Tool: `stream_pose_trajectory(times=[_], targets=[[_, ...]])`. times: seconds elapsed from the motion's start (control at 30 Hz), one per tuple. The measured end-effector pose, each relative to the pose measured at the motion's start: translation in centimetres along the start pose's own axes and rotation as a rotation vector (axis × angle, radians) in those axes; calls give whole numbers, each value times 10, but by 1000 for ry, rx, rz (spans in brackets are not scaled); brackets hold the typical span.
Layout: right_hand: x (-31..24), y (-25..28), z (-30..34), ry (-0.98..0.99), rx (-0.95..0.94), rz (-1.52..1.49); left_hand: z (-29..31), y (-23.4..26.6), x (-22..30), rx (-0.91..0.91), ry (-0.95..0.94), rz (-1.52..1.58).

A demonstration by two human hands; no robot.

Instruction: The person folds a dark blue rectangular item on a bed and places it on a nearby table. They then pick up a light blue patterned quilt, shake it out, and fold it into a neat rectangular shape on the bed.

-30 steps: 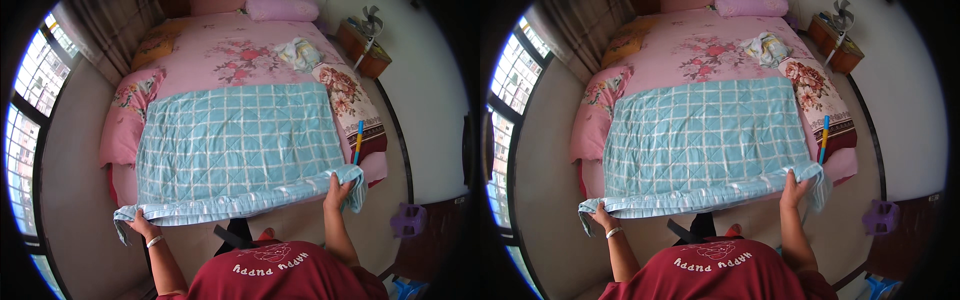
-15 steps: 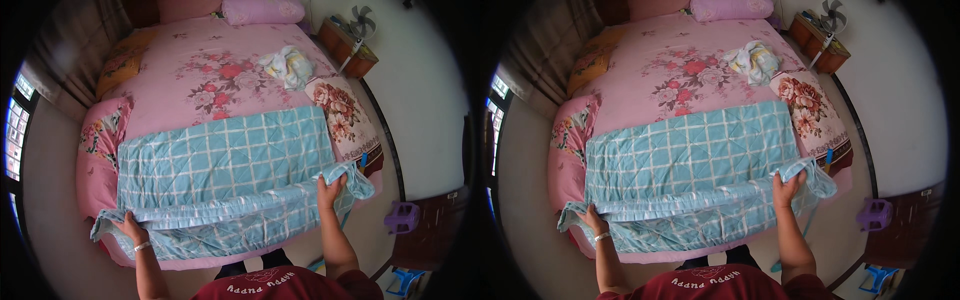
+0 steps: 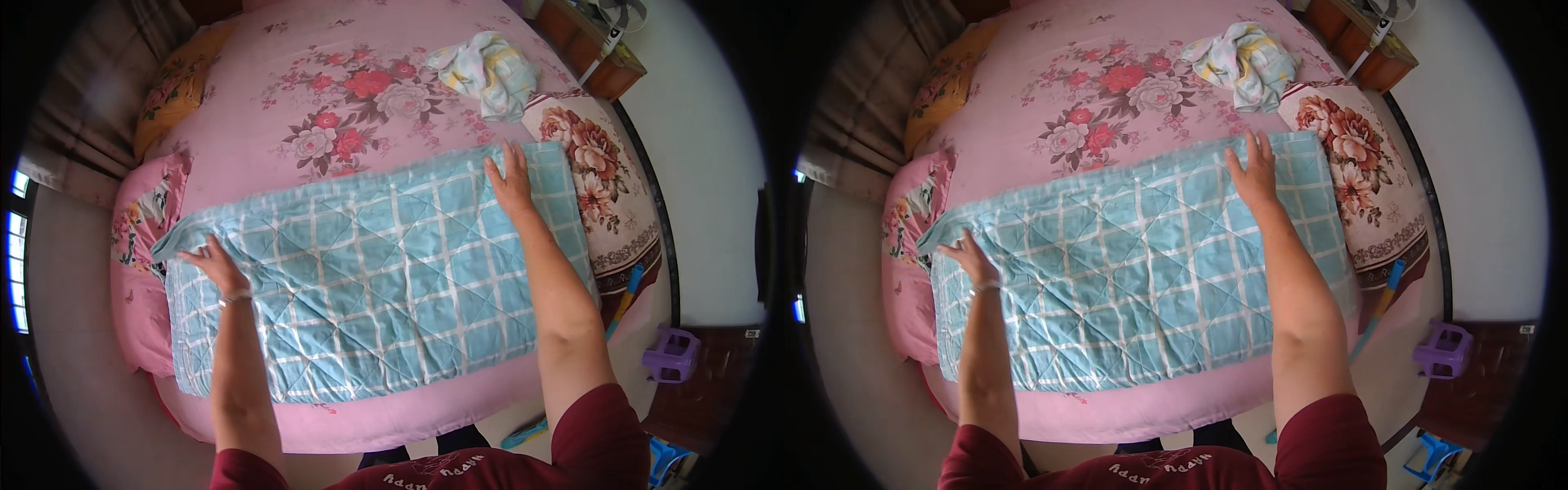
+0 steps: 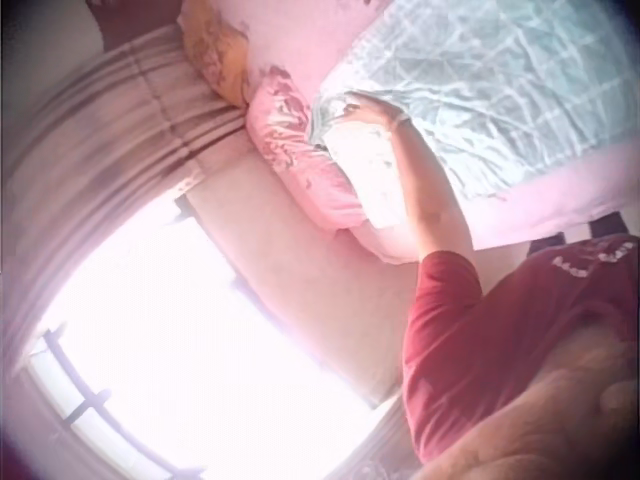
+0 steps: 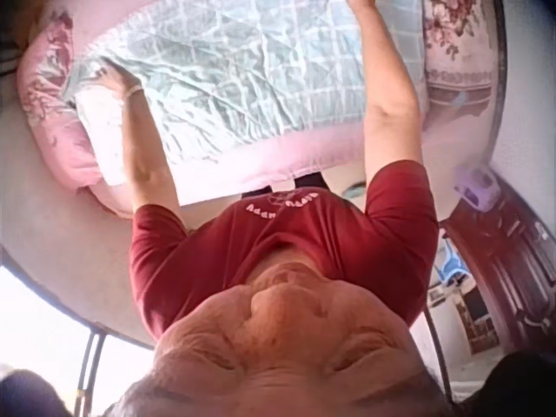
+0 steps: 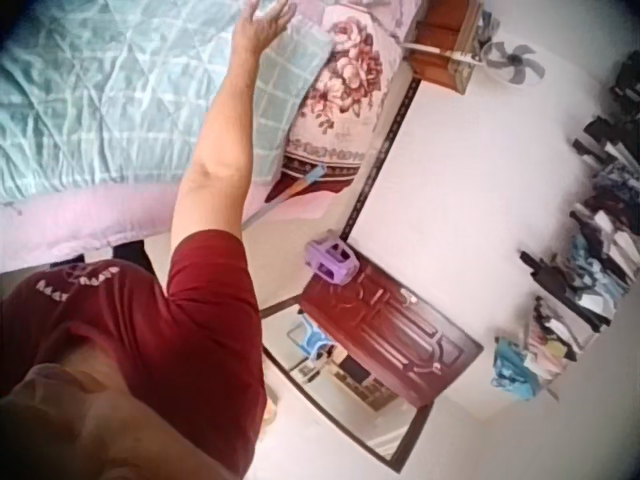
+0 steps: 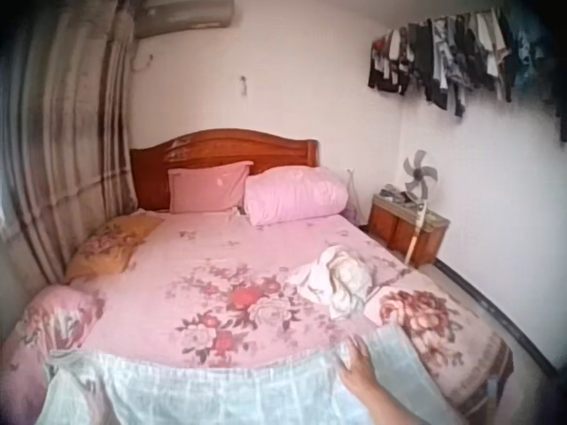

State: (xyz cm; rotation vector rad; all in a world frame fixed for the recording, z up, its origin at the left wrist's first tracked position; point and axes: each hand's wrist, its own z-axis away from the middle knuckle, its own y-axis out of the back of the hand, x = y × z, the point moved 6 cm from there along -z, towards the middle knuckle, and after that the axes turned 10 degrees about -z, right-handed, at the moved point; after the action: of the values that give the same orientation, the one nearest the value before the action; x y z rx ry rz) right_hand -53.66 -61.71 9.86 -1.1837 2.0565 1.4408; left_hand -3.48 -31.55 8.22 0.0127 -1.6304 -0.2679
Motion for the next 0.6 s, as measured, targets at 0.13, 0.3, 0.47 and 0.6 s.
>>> stream_pose_trajectory(times=[0.13,0.3,0.47,0.6], targets=[[-54,-40,83,279,-266,226,136,-30,-17,-519,-641,-666],[-68,-55,183,318,-673,295,230,-77,-43,-824,-946,-1185],[59,59,131,96,-394,766,232,-81,-55,-826,-954,-1243],[130,149,130,-238,-196,972,232,-80,-61,-837,-957,-1316]])
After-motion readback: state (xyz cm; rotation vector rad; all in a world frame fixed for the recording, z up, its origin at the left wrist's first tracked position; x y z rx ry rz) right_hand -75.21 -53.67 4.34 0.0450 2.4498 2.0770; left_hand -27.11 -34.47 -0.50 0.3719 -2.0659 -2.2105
